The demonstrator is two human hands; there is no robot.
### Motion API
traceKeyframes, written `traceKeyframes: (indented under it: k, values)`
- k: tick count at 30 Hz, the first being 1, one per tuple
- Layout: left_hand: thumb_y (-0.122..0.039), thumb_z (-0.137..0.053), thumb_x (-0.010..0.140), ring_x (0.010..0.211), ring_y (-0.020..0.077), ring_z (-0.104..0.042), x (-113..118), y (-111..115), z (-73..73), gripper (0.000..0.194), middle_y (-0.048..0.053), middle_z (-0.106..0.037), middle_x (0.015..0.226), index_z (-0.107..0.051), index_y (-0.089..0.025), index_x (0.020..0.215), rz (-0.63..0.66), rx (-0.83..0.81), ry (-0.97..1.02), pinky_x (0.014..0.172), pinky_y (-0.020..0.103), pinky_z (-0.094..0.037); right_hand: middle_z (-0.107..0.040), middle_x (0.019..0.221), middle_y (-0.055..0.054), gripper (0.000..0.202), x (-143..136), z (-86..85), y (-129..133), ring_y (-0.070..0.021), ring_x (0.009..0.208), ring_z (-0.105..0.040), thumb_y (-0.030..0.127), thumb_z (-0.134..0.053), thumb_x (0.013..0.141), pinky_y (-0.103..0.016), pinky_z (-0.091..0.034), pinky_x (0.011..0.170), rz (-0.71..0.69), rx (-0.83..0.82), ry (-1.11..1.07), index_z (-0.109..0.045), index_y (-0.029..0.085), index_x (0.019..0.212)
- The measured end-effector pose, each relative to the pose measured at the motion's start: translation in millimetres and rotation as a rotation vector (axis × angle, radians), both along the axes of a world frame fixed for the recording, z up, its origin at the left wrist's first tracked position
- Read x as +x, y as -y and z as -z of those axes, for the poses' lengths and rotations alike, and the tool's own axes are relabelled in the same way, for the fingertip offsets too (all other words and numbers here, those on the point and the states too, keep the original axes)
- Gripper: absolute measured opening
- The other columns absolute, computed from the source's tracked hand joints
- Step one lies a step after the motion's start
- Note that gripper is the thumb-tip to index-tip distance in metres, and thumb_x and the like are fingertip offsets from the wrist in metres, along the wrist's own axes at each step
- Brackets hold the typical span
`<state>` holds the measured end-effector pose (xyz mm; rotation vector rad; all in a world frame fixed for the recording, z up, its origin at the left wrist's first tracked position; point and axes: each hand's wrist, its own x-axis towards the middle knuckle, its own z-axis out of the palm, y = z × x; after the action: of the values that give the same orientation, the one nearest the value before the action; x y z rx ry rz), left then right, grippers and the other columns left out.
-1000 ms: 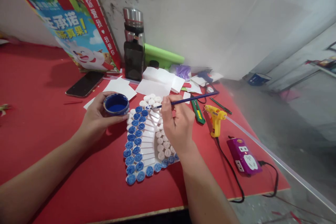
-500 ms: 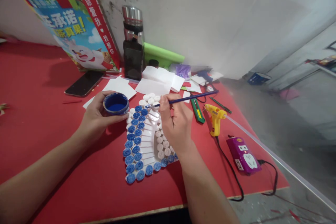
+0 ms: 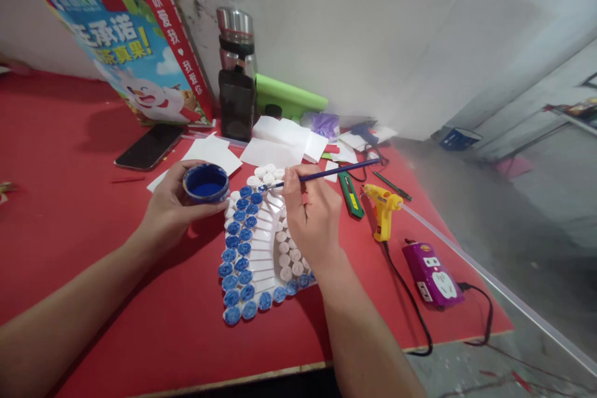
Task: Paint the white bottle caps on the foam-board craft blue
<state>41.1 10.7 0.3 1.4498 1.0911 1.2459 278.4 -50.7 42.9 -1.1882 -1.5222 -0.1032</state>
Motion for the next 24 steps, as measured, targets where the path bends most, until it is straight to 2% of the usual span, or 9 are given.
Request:
traceKeyframes:
  k: [4, 9, 24]
  values:
    - [-0.029, -0.101, 0.062, 0.12, 0.0341, -0.071, 0.1, -0.3, 0.2, 0.072, 0.009, -0.074, 0.127, -0.064, -0.023, 0.123, 0.004, -0.003, -0.001, 0.109, 0.05, -0.057, -0.07, 0.076, 0.004, 0.022, 1.5, 1.4, 0.2, -0.0109, 0.063, -0.069, 0.035, -0.054, 0.116, -0.028, -0.058, 0.066, 0.022, -0.001, -0.034, -0.064, 0.026, 0.099]
    - [-0.029, -0.101, 0.062, 0.121, 0.0339, -0.071, 0.1, -0.7, 0.8, 0.071, 0.009, -0.074, 0.128, -0.065, -0.024, 0.124, 0.002, 0.005, 0.006, 0.109, 0.051, -0.057, -0.071, 0.077, 0.005, 0.019, 1.6, 2.3, 0.4, -0.0099, 0.063, -0.068, 0.033, -0.056, 0.115, -0.027, -0.057, 0.064, -0.047, -0.026, -0.054, -0.066, 0.026, 0.1]
    - [-0.028, -0.102, 0.062, 0.12, 0.0335, -0.071, 0.1, -0.5, 2.4, 0.072, 0.009, -0.073, 0.127, -0.066, -0.024, 0.124, 0.004, 0.003, 0.01, 0.108, 0.05, -0.056, -0.071, 0.077, 0.005, 0.023, 2.0, 4.7, -0.3, -0.0099, 0.062, -0.066, 0.039, -0.055, 0.116, -0.029, -0.057, 0.066, -0.038, -0.056, -0.103, -0.066, 0.026, 0.101]
